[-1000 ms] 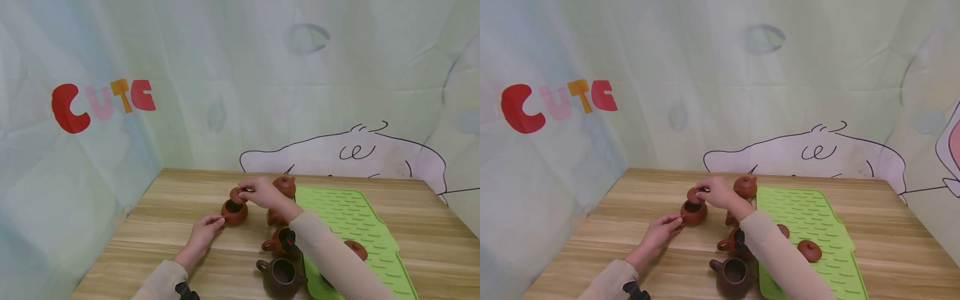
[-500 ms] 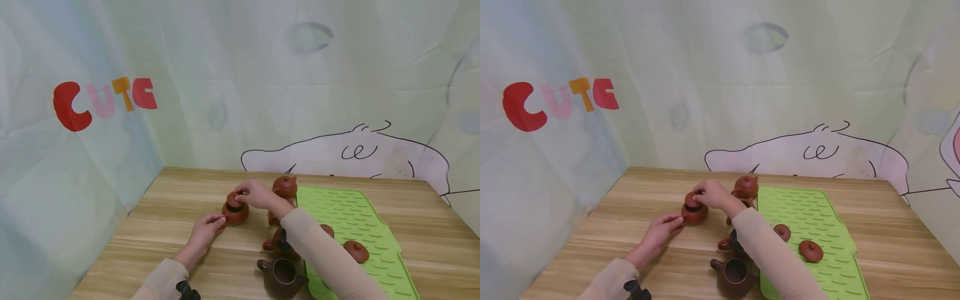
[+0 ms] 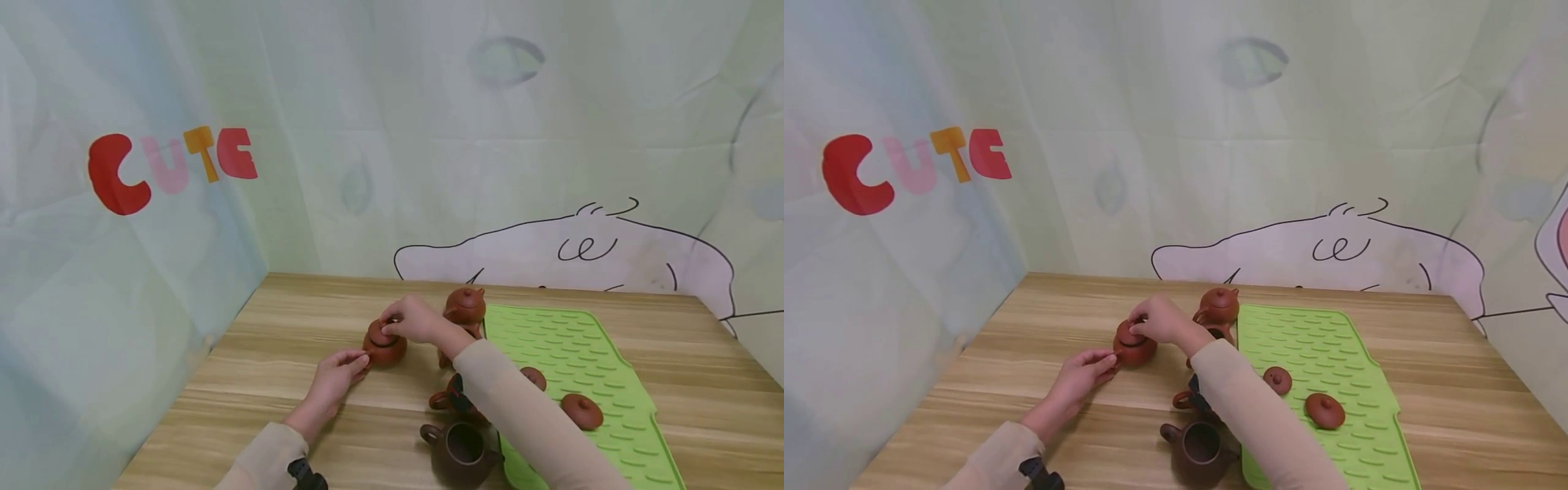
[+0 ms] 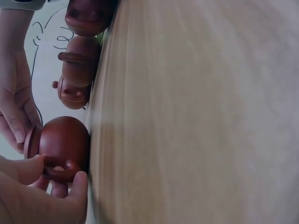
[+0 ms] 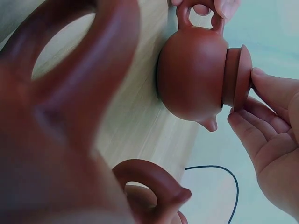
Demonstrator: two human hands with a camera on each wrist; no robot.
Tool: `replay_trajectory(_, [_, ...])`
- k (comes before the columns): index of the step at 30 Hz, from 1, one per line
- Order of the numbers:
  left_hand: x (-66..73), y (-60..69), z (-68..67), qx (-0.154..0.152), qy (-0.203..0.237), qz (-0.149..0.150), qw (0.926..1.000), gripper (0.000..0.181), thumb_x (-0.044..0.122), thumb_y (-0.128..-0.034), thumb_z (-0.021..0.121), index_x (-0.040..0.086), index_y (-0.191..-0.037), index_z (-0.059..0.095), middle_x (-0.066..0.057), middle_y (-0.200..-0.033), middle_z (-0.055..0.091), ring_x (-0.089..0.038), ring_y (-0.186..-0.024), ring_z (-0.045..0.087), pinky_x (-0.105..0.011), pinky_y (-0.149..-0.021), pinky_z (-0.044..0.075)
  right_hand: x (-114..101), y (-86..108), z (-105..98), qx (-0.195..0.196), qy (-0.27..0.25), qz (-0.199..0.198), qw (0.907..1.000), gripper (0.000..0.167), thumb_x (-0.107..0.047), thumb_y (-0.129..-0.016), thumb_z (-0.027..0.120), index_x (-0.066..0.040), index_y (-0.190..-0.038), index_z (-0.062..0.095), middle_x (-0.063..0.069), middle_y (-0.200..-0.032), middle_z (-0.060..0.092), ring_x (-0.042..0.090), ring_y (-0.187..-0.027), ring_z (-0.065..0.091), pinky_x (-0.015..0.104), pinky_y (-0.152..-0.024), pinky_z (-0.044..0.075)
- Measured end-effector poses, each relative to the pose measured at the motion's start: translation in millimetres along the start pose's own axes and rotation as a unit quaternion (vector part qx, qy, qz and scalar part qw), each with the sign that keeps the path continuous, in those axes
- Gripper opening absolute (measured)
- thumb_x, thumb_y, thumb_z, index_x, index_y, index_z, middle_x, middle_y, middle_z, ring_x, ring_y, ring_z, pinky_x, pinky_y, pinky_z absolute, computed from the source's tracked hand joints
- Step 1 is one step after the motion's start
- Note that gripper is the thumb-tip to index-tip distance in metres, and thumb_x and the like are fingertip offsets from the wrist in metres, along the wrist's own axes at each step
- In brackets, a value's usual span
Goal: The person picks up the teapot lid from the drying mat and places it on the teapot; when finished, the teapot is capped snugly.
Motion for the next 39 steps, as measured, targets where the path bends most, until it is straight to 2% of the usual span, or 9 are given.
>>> replay_trajectory(16, [-2.1,-1.0,-0.8,0.002,-0.021,-0.011,0.9997,0.021,0.002,-0.0932,0.060,-0.014,-0.108,0.061,-0.017,-0.101,0.066,-0.017,-0.086,0.066,-0.032,-0.080,0.056,2,-0.4,7,-0.017,0.009,0.050,0.9986,0.012,-0.011,-0.088,0.071,-0.004,-0.097,0.074,0.006,-0.099,0.072,0.018,-0.096,0.062,0.030,-0.081,0.052])
replay_trajectory(26, [-2.5,-0.7,-1.0,0.004,-0.022,-0.012,0.9997,0.020,0.001,-0.0932,0.060,-0.014,-0.106,0.062,-0.016,-0.099,0.066,-0.017,-0.085,0.066,-0.032,-0.080,0.056,1,-1.1,8,-0.017,0.021,0.044,0.9987,0.011,-0.011,-0.087,0.071,-0.004,-0.096,0.073,0.006,-0.098,0.071,0.018,-0.094,0.062,0.030,-0.083,0.051])
replay_trajectory(29, [-1.7,-0.2,-0.3,0.004,-0.024,-0.014,0.9996,0.021,0.002,-0.0931,0.060,-0.014,-0.107,0.062,-0.015,-0.099,0.066,-0.016,-0.085,0.065,-0.031,-0.080,0.056,2,-0.5,8,-0.022,0.016,0.043,0.9987,0.013,-0.011,-0.088,0.071,-0.004,-0.098,0.073,0.007,-0.101,0.071,0.020,-0.097,0.062,0.033,-0.086,0.051])
replay_trajectory(33, [2.3,0.7,1.2,0.000,-0.023,-0.009,0.9997,0.025,0.002,-0.0924,0.061,-0.015,-0.112,0.059,-0.019,-0.104,0.065,-0.018,-0.088,0.066,-0.031,-0.082,0.055,3,2.7,1,-0.027,-0.006,0.053,0.9982,0.023,-0.015,-0.090,0.068,-0.002,-0.110,0.069,0.010,-0.113,0.068,0.023,-0.108,0.061,0.037,-0.094,0.049])
replay_trajectory(36, [9.9,1.7,-0.2,0.010,-0.055,0.007,0.9984,0.032,0.007,-0.0922,0.063,-0.012,-0.118,0.058,-0.021,-0.111,0.063,-0.022,-0.097,0.063,-0.034,-0.086,0.054,2,9.0,-11,-0.021,-0.024,0.060,0.9977,0.030,-0.018,-0.092,0.066,-0.003,-0.118,0.066,0.012,-0.121,0.066,0.026,-0.116,0.059,0.039,-0.098,0.047])
replay_trajectory(39, [20.6,2.8,-1.6,0.023,-0.106,0.032,0.9936,0.037,0.014,-0.0922,0.065,-0.008,-0.122,0.058,-0.021,-0.118,0.062,-0.028,-0.108,0.059,-0.040,-0.093,0.049,0,19.9,-28,-0.007,-0.034,0.063,0.9974,0.033,-0.021,-0.092,0.066,-0.006,-0.122,0.065,0.011,-0.125,0.064,0.026,-0.118,0.058,0.040,-0.097,0.048])
Point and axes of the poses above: each hand's wrist, its own y-axis away from the middle knuckle, its own z-axis out of the palm, x = y × z, the point moved 7 cm from there along -y, towards the middle knuckle
